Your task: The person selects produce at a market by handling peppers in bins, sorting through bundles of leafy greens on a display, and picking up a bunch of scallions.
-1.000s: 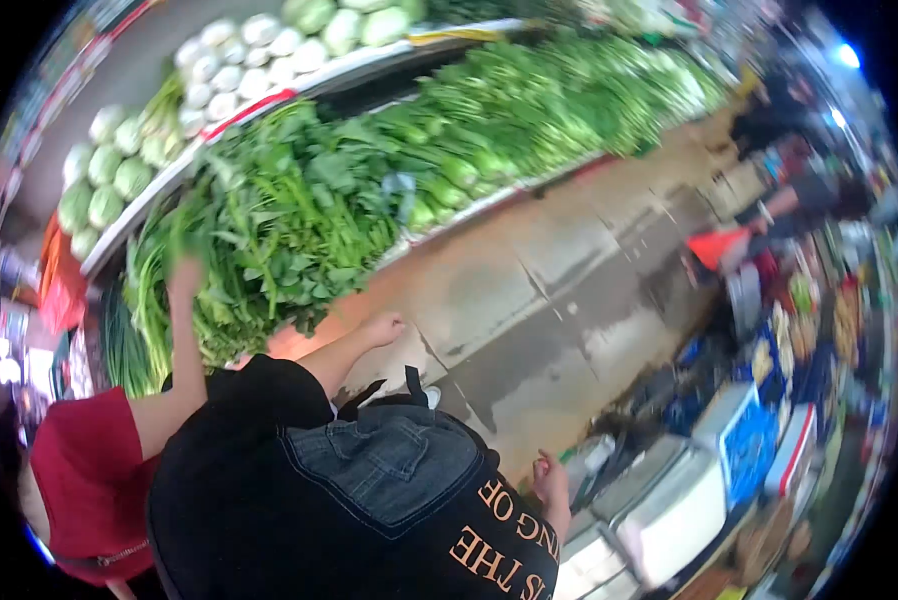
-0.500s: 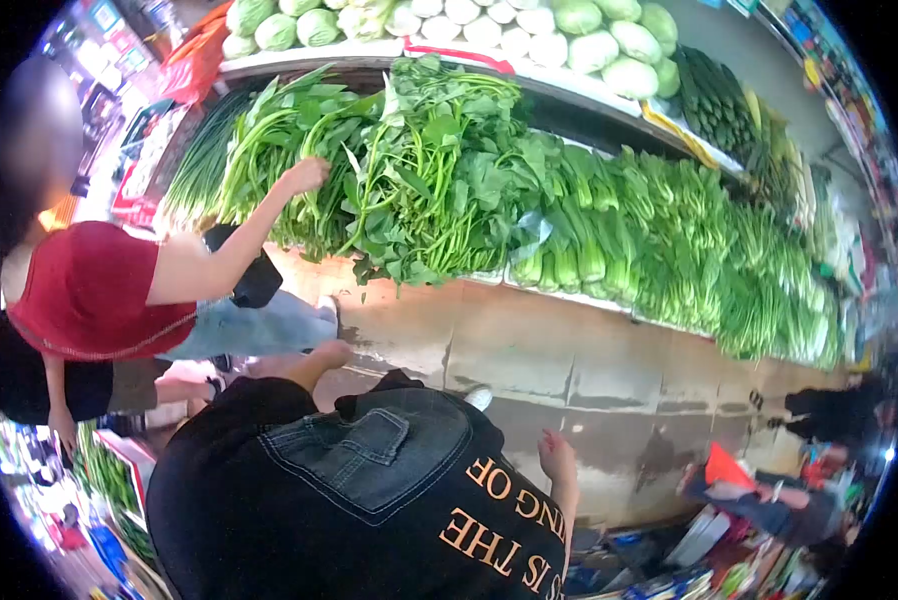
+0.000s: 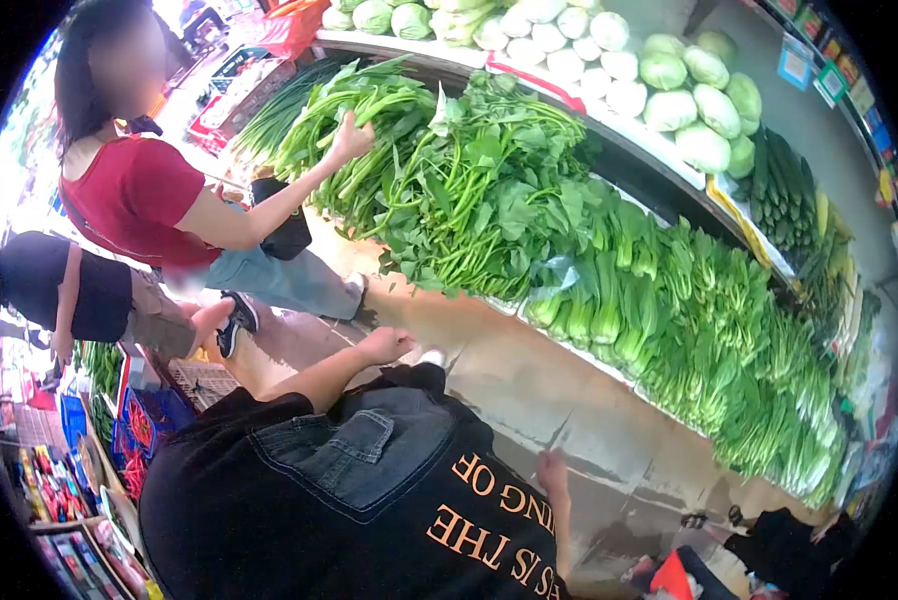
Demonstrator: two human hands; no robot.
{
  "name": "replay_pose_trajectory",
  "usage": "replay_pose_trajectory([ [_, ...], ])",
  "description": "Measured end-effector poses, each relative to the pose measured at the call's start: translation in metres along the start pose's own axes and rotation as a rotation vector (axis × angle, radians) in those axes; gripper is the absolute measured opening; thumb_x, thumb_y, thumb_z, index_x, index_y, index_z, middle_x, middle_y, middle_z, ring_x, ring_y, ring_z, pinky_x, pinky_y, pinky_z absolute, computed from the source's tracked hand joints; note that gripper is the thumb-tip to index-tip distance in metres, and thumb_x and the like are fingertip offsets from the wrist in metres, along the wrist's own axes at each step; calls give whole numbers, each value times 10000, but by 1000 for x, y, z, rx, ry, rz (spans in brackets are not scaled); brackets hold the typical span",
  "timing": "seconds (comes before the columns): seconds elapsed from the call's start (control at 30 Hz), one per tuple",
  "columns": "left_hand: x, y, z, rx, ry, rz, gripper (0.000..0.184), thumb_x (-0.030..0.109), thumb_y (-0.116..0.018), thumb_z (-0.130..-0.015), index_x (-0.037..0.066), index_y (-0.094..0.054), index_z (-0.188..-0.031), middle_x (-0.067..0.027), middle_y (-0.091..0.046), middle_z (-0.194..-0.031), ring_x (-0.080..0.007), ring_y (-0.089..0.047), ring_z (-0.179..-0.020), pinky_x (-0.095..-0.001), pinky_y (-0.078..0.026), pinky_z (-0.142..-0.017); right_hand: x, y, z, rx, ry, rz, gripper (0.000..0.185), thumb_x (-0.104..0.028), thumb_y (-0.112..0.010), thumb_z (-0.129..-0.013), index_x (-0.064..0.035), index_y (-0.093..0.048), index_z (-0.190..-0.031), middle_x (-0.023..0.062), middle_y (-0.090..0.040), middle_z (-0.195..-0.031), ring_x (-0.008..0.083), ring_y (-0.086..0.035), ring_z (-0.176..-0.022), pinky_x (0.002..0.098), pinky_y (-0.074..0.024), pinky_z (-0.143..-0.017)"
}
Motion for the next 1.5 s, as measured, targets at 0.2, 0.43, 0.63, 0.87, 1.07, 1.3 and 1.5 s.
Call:
replay_pose_trajectory([
  [0.2,-84,5,-28,29,117,-183,277,256,-524,-782,113,-640,-990,-165,-632,-957,-337,-596,-897,-407,-471,-790,46,-28,-23,-45,-204,-123,338,-236,-513,-796,-5,-618,-1019,211,-634,-923,330,-612,-898,380,-477,-772],
  [0.43,-180,-3,-67,-255,175,-435,310,261,-431,-817,100,-656,-957,-165,-616,-1024,-335,-583,-952,-410,-453,-852,21,37,-75,34,-267,-107,354,-222,-511,-787,2,-606,-1044,198,-643,-920,298,-626,-876,367,-482,-761],
  [0.63,-150,98,-128,116,387,-88,294,314,-532,-791,87,-652,-932,-166,-637,-950,-308,-614,-883,-393,-476,-788,-25,71,-148,20,-303,-366,345,-189,-503,-796,-1,-601,-1068,150,-655,-803,212,-645,-746,328,-495,-685],
  [0.87,-181,138,-148,235,510,56,291,318,-598,-778,96,-655,-956,-178,-635,-957,-324,-607,-906,-384,-472,-810,-117,105,-211,33,-21,-249,343,-252,-520,-838,-18,-585,-1080,152,-655,-776,219,-645,-718,322,-484,-671],
  [1.07,-218,59,-123,169,582,189,315,292,-537,-805,46,-641,-971,-169,-614,-1043,-312,-581,-987,-386,-456,-857,-126,134,-206,-47,-89,81,331,-253,-524,-796,-27,-595,-1027,156,-653,-795,263,-638,-776,351,-474,-728],
  [1.3,-130,8,-104,-134,370,-113,324,308,-499,-794,71,-656,-951,-179,-616,-1022,-319,-583,-969,-398,-454,-859,-15,131,-196,-49,-107,-245,344,-137,-554,-769,32,-569,-1069,162,-639,-806,212,-629,-679,311,-512,-623],
  [1.5,-101,14,-112,87,487,86,325,337,-531,-768,93,-667,-935,-184,-634,-960,-336,-598,-922,-388,-461,-837,-10,131,-183,-137,-134,-312,327,-109,-525,-796,49,-549,-1081,163,-634,-811,206,-635,-699,301,-534,-600],
])
Point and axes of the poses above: each hand's wrist, its own z-axis away from the middle knuckle, its own y-axis out of the back of the hand, x = y × z, the point moved 8 cm from there along -z, towards the middle knuckle
